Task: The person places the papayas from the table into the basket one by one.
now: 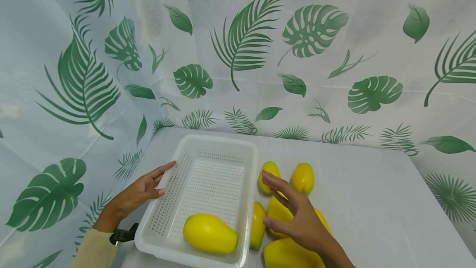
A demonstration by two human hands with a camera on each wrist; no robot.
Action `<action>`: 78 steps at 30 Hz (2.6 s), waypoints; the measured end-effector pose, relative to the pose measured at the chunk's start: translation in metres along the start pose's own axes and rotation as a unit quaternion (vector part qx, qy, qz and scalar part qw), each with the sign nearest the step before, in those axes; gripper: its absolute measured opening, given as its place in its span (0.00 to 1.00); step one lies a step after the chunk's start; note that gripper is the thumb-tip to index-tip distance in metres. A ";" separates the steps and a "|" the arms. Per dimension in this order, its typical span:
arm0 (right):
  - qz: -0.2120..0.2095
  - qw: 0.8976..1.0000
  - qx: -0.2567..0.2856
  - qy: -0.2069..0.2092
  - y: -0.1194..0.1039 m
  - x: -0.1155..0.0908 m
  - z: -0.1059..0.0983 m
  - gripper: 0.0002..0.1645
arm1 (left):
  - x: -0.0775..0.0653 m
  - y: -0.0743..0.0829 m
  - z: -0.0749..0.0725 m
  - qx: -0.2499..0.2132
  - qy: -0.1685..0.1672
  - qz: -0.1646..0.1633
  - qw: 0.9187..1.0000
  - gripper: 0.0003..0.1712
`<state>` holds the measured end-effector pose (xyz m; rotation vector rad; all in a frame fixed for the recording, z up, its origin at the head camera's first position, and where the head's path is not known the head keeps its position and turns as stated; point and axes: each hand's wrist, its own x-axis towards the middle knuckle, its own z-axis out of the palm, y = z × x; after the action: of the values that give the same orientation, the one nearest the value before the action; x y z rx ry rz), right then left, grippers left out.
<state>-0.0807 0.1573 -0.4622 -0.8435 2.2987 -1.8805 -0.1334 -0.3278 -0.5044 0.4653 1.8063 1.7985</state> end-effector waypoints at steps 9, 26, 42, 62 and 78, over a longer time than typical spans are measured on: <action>0.011 1.000 -0.014 0.006 0.004 -0.013 -0.010 0.53 | 0.000 0.002 0.000 0.006 0.003 -0.010 1.000 0.46; 0.064 0.997 -0.028 -0.020 0.018 -0.048 -0.024 0.47 | 0.001 0.000 0.001 -0.004 0.000 -0.005 1.000 0.46; 0.094 0.995 0.006 -0.038 0.027 -0.071 -0.028 0.45 | 0.001 0.000 0.000 0.000 0.001 -0.005 1.000 0.45; 0.142 0.990 0.008 -0.017 0.029 -0.093 -0.034 0.43 | 0.001 0.000 0.001 -0.002 0.003 -0.004 1.000 0.45; 0.312 0.950 0.011 0.007 0.023 -0.100 -0.035 0.39 | 0.000 0.001 0.002 -0.003 0.002 -0.004 1.000 0.45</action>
<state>-0.0170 0.2347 -0.5036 -0.0624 2.1815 -1.6102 -0.1328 -0.3260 -0.5033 0.4518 1.8030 1.7997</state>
